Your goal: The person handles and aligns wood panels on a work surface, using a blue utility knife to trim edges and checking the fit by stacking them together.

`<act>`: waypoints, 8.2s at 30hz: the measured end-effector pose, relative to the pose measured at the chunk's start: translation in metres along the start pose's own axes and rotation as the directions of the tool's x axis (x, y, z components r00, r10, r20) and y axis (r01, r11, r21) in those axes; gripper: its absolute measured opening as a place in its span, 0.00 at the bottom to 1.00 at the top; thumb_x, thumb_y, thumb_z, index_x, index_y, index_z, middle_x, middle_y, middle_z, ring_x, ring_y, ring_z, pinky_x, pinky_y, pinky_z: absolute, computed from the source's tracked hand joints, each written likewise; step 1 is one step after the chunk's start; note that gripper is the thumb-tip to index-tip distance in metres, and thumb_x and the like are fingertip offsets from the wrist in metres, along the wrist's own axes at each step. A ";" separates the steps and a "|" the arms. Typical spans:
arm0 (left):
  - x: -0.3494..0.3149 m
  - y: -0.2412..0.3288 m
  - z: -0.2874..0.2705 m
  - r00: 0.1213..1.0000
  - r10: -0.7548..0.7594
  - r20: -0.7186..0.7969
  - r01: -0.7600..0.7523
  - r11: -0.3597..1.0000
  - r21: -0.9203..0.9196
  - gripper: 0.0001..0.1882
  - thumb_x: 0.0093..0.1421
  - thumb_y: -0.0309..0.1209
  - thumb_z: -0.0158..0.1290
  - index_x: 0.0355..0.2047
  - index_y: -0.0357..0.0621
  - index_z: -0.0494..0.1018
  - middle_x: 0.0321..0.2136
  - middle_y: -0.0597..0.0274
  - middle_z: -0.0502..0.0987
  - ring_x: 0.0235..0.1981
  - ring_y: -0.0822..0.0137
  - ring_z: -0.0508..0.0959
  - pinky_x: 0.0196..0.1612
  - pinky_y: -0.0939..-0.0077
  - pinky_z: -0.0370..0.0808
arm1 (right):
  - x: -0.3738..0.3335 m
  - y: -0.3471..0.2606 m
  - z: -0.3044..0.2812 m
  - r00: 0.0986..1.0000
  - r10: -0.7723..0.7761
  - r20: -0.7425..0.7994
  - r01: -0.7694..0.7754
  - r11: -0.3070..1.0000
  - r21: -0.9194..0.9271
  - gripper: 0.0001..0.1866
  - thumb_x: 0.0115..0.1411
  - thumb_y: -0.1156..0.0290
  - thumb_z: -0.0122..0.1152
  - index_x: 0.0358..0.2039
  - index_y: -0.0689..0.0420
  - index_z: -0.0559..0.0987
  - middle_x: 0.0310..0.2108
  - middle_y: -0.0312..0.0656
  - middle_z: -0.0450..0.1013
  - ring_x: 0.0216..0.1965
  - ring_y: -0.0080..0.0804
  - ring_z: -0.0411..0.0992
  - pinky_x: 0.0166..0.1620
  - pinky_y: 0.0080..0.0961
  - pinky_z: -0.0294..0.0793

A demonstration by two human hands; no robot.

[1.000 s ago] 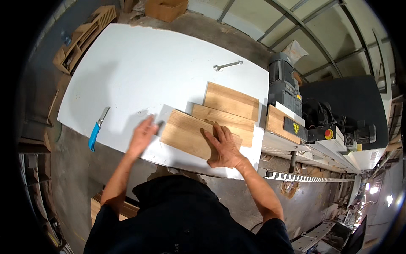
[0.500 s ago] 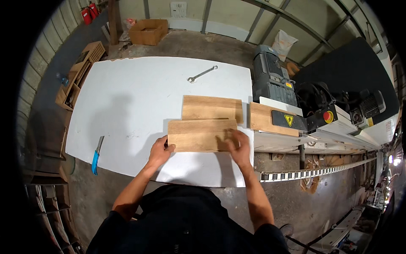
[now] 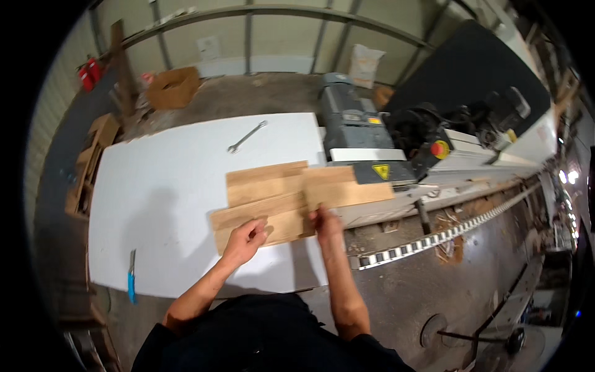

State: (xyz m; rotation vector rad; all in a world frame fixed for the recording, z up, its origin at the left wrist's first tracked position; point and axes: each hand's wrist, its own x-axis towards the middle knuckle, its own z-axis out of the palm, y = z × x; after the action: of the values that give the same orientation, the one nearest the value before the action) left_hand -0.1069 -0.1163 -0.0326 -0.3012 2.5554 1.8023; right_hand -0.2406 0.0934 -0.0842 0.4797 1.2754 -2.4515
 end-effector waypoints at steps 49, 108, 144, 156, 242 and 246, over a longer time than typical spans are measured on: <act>0.057 -0.057 -0.108 0.912 0.035 -0.409 -0.109 0.981 -0.159 0.32 0.51 0.19 0.53 0.57 0.37 0.59 0.50 0.54 0.61 0.48 0.62 0.68 0.49 0.69 0.68 | -0.008 -0.037 0.063 0.680 -0.572 0.459 0.692 0.293 -0.660 0.25 0.48 0.75 0.65 0.49 0.56 0.74 0.38 0.43 0.70 0.38 0.35 0.69 0.40 0.29 0.71; -0.065 -0.086 -0.086 0.980 0.176 -0.096 -0.187 0.975 -0.123 0.52 0.48 0.24 0.61 0.66 0.40 0.39 0.65 0.49 0.50 0.66 0.59 0.51 0.65 0.69 0.50 | -0.107 0.045 -0.023 0.881 -0.208 0.424 0.399 0.808 -0.434 0.52 0.42 0.77 0.74 0.65 0.57 0.52 0.56 0.39 0.63 0.56 0.30 0.61 0.58 0.27 0.61; -0.059 -0.110 -0.098 0.980 0.198 -0.001 -0.195 0.965 0.172 0.49 0.51 0.36 0.62 0.66 0.45 0.42 0.65 0.47 0.45 0.66 0.49 0.48 0.64 0.60 0.56 | -0.101 0.037 -0.030 0.898 -0.169 0.407 0.426 0.569 -0.704 0.38 0.48 0.79 0.69 0.58 0.63 0.60 0.43 0.41 0.70 0.42 0.27 0.70 0.46 0.21 0.71; -0.086 -0.069 -0.096 0.984 0.076 -0.162 -0.084 0.996 -0.042 0.52 0.38 0.22 0.63 0.64 0.45 0.50 0.60 0.50 0.58 0.61 0.53 0.59 0.61 0.63 0.59 | -0.075 0.009 -0.050 0.864 -0.029 0.503 0.441 0.526 -0.727 0.29 0.47 0.73 0.73 0.48 0.62 0.68 0.38 0.37 0.71 0.35 0.24 0.69 0.40 0.21 0.71; -0.878 -0.037 0.730 -0.480 -0.852 0.208 -0.863 0.501 0.062 0.38 0.47 0.31 0.65 0.57 0.31 0.62 0.51 0.49 0.71 0.54 0.57 0.68 0.59 0.66 0.61 | -0.873 0.432 -0.445 -0.217 0.683 -0.697 0.976 0.126 -0.180 0.31 0.50 0.63 0.69 0.50 0.68 0.70 0.45 0.47 0.73 0.46 0.35 0.70 0.52 0.28 0.66; -0.962 -0.105 0.747 -0.547 -0.813 0.200 -0.824 0.565 0.041 0.34 0.49 0.27 0.63 0.55 0.30 0.63 0.49 0.51 0.72 0.53 0.60 0.68 0.58 0.68 0.62 | -0.936 0.504 -0.494 -0.250 0.681 -0.689 0.966 0.122 -0.230 0.28 0.51 0.64 0.68 0.49 0.67 0.71 0.44 0.45 0.74 0.45 0.32 0.71 0.50 0.26 0.67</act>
State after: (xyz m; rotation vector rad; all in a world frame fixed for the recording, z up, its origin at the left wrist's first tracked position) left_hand 0.7722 0.6965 -0.2802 1.1356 0.7667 -0.5208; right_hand 0.8807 0.3585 -0.2994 -1.3574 0.5004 0.8499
